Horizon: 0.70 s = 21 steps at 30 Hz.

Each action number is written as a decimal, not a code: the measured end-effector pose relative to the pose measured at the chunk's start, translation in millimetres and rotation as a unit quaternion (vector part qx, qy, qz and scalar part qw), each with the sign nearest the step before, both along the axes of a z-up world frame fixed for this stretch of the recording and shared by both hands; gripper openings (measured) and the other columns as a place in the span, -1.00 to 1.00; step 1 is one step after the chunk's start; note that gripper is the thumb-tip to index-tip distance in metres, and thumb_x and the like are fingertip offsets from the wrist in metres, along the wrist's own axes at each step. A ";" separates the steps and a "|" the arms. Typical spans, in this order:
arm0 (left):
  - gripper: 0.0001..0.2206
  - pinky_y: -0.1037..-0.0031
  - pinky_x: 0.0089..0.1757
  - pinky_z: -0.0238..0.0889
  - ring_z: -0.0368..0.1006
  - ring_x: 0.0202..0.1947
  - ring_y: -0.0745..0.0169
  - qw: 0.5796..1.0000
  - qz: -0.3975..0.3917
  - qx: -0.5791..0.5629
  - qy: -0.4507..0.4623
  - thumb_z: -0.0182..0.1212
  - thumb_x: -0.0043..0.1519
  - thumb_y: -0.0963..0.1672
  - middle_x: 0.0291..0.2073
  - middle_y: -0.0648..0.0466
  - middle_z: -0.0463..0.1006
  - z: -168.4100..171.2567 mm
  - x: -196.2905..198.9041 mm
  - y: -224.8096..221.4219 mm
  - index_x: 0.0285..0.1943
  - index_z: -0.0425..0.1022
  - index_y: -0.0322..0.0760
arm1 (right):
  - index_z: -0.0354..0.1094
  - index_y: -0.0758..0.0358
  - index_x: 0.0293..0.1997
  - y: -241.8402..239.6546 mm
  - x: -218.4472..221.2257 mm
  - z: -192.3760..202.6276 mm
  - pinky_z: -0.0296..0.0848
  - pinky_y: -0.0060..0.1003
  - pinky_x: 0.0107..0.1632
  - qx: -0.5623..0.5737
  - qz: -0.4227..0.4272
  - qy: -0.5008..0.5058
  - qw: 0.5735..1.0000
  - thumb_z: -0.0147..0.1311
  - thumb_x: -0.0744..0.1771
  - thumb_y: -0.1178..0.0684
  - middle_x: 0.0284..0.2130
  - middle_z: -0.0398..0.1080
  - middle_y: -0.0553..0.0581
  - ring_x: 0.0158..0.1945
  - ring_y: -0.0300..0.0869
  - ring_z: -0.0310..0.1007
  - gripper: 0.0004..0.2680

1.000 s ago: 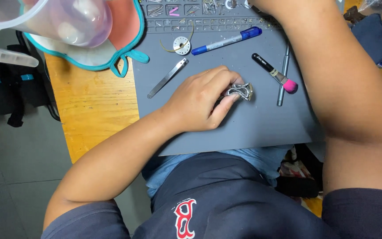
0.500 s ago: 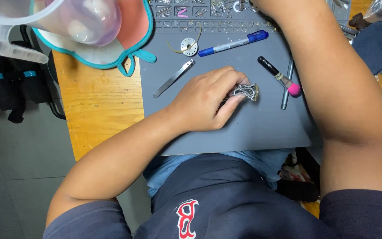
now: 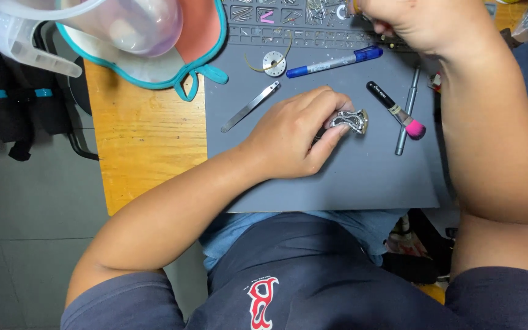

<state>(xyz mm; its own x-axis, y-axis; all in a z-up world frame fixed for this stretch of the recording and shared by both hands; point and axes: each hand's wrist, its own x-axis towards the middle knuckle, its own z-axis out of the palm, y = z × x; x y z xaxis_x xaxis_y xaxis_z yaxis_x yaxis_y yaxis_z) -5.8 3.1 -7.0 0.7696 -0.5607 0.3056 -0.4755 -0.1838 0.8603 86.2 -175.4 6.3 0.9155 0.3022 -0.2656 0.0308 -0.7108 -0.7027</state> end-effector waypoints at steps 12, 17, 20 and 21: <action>-0.89 0.45 -0.34 0.03 0.13 -0.47 0.14 0.996 0.044 -0.083 0.004 -0.24 0.10 -0.17 -0.46 0.02 0.21 5.9 2.3 2.3 -0.29 0.14 -0.33 | 0.03 0.26 -0.38 9.9 -30.6 13.7 0.15 -0.63 -0.60 0.346 -0.018 0.061 0.936 -0.09 0.21 0.34 -0.48 0.11 0.17 -0.61 -0.31 0.13 -0.87; -0.87 0.32 -0.01 0.01 0.08 -0.02 0.01 0.990 0.046 -0.129 0.022 -0.19 0.11 -0.17 -0.09 -0.13 0.06 4.6 0.7 4.2 -0.23 0.15 -0.36 | 0.11 0.36 -0.38 11.9 -43.7 20.2 0.20 -0.61 -0.60 0.195 -0.025 0.019 0.980 0.00 0.24 0.30 -0.70 0.17 0.12 -0.68 -0.34 0.17 -0.90; -0.88 0.40 -0.04 0.02 0.08 0.02 0.12 0.987 0.043 -0.131 0.079 -0.17 0.11 -0.15 -0.01 -0.08 0.04 5.5 2.2 3.9 -0.23 0.18 -0.29 | 0.14 0.40 -0.39 11.9 -54.7 21.3 0.22 -0.61 -0.60 0.197 -0.016 0.011 0.980 0.01 0.23 0.29 -0.70 0.20 0.15 -0.69 -0.33 0.19 -0.91; -0.89 0.53 -0.15 0.11 0.15 -0.06 0.21 0.985 0.026 -0.132 0.109 -0.16 0.12 -0.15 -0.02 -0.03 0.10 6.3 2.6 4.2 -0.23 0.17 -0.25 | 0.15 0.41 -0.39 11.7 -58.5 21.1 0.23 -0.61 -0.60 0.219 -0.014 0.023 0.975 0.00 0.21 0.29 -0.70 0.21 0.16 -0.70 -0.33 0.18 -0.92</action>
